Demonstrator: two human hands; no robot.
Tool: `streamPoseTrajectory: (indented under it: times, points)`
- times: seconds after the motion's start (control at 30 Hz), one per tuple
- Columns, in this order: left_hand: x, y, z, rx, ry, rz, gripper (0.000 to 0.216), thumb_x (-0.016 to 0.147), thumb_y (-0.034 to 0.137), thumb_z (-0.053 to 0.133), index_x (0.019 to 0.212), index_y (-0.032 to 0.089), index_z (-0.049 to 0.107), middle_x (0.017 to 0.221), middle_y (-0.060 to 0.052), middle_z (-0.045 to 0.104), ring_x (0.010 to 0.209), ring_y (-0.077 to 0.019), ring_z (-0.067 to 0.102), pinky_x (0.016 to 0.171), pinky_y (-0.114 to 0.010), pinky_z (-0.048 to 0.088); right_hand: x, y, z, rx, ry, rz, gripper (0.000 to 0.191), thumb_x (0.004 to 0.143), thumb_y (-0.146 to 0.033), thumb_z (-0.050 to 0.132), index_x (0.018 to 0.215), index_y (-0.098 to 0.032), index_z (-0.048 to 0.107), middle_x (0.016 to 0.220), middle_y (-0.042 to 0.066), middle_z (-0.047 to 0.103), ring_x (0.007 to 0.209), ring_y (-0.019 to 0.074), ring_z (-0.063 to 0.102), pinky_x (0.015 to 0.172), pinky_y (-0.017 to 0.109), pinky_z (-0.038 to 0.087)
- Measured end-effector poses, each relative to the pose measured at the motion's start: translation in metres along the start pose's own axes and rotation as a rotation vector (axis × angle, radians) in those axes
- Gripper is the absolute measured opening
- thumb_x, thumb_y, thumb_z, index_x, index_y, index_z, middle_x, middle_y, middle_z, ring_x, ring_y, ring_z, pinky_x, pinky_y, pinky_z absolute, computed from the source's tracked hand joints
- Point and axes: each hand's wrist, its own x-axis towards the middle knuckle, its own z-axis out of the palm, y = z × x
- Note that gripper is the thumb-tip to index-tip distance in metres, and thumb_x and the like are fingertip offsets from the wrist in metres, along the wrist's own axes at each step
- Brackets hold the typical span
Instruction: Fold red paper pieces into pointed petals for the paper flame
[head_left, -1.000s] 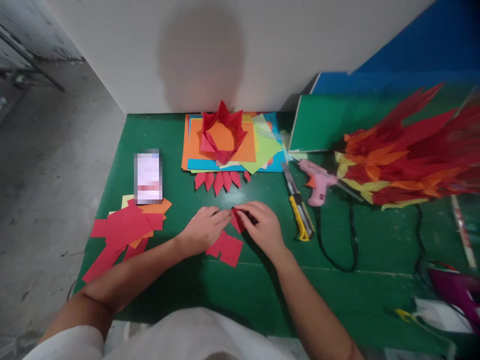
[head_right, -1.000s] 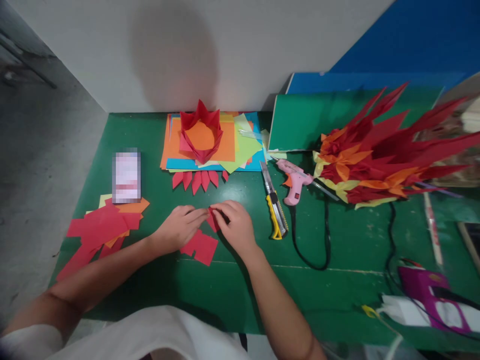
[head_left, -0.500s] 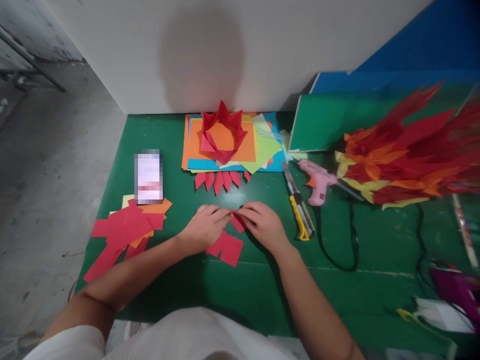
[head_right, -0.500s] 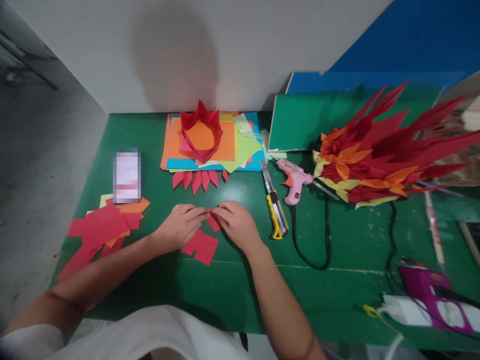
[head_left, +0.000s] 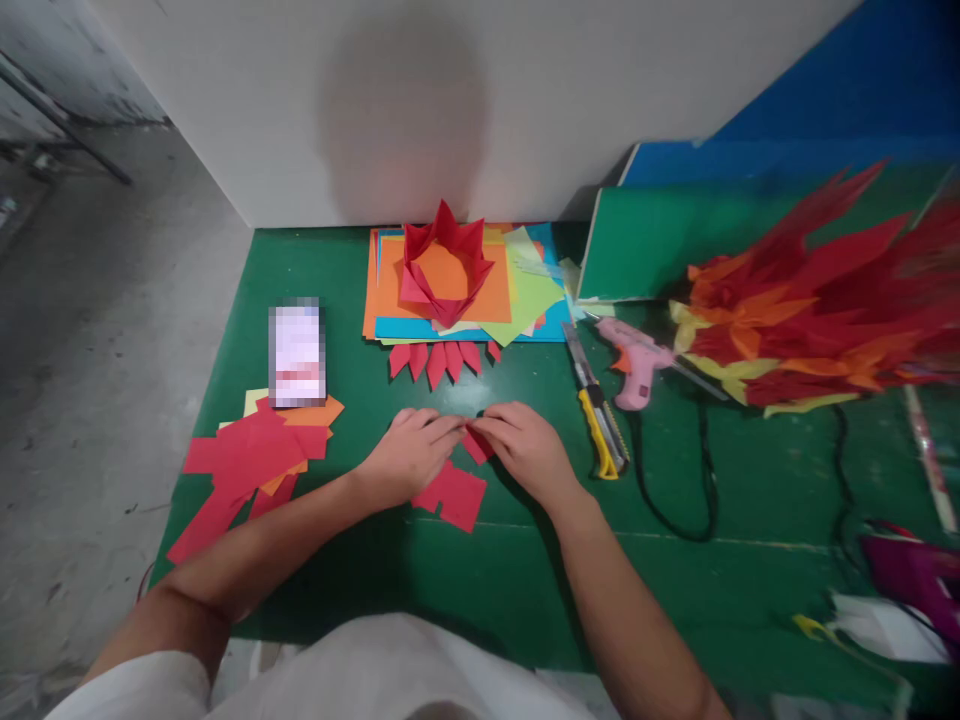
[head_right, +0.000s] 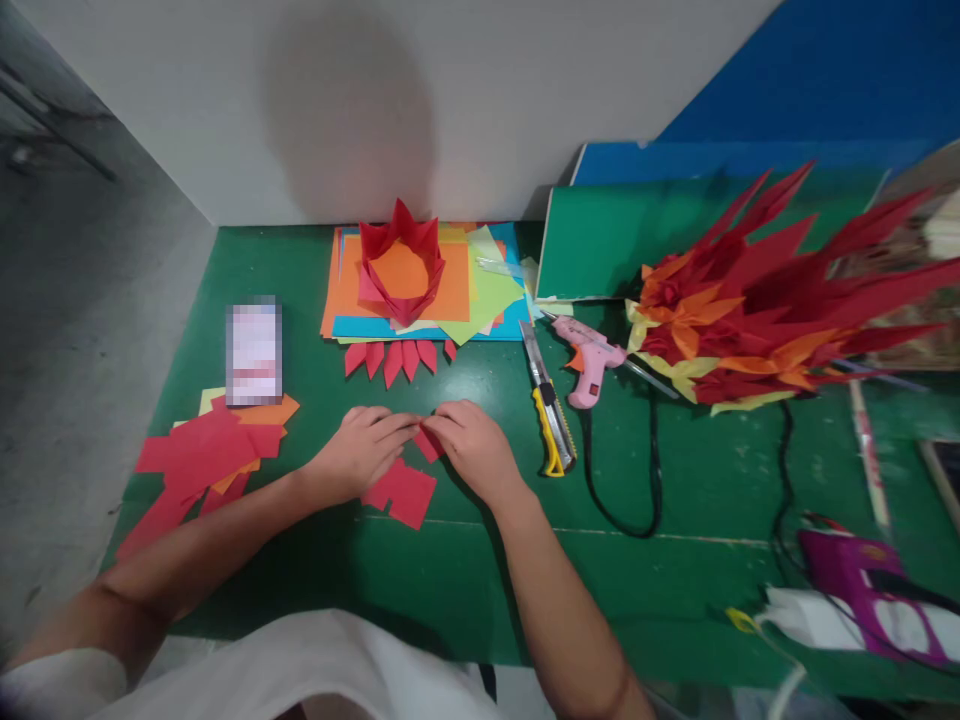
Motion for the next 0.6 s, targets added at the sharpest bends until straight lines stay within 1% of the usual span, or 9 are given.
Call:
streamPoseTrajectory:
  times: [0.13,0.3,0.47,0.6]
  points:
    - [0.001,0.001,-0.004,0.027,-0.017,-0.016,0.033,0.096,0.023,0.037,0.124,0.02,0.053,0.129,-0.003,0.054,0.098,-0.0194,0.047,0.081,-0.034,0.033,0.001,-0.001,-0.002,0.006,0.013,-0.023,0.024,0.093,-0.017,0.044,0.092,-0.015,0.067,0.085,0.008,0.065,0.076,0.0191,0.053,0.068,0.032,0.044]
    - [0.002,0.003,-0.004,0.06,-0.029,-0.034,0.035,0.096,0.024,0.037,0.129,0.022,0.05,0.129,-0.004,0.054,0.094,-0.0187,0.047,0.078,-0.034,0.033,0.002,-0.003,-0.009,0.047,-0.043,0.013,0.023,0.093,-0.018,0.045,0.093,-0.017,0.068,0.088,0.008,0.064,0.079,0.0196,0.054,0.068,0.033,0.045]
    - [0.001,0.008,-0.001,0.094,-0.022,-0.055,0.036,0.095,0.027,0.039,0.13,0.026,0.048,0.131,-0.002,0.051,0.096,-0.0192,0.046,0.08,-0.035,0.032,0.0,-0.001,-0.014,0.072,-0.061,0.025,0.022,0.091,-0.019,0.047,0.094,-0.019,0.069,0.089,0.009,0.062,0.082,0.0207,0.054,0.07,0.035,0.046]
    - [0.0,0.01,0.001,0.111,0.005,-0.078,0.035,0.095,0.03,0.04,0.129,0.027,0.049,0.13,-0.001,0.052,0.099,-0.0198,0.045,0.084,-0.036,0.032,-0.001,0.0,-0.013,0.109,-0.023,0.051,0.022,0.091,-0.018,0.048,0.099,-0.02,0.068,0.089,0.009,0.062,0.082,0.0204,0.054,0.071,0.035,0.046]
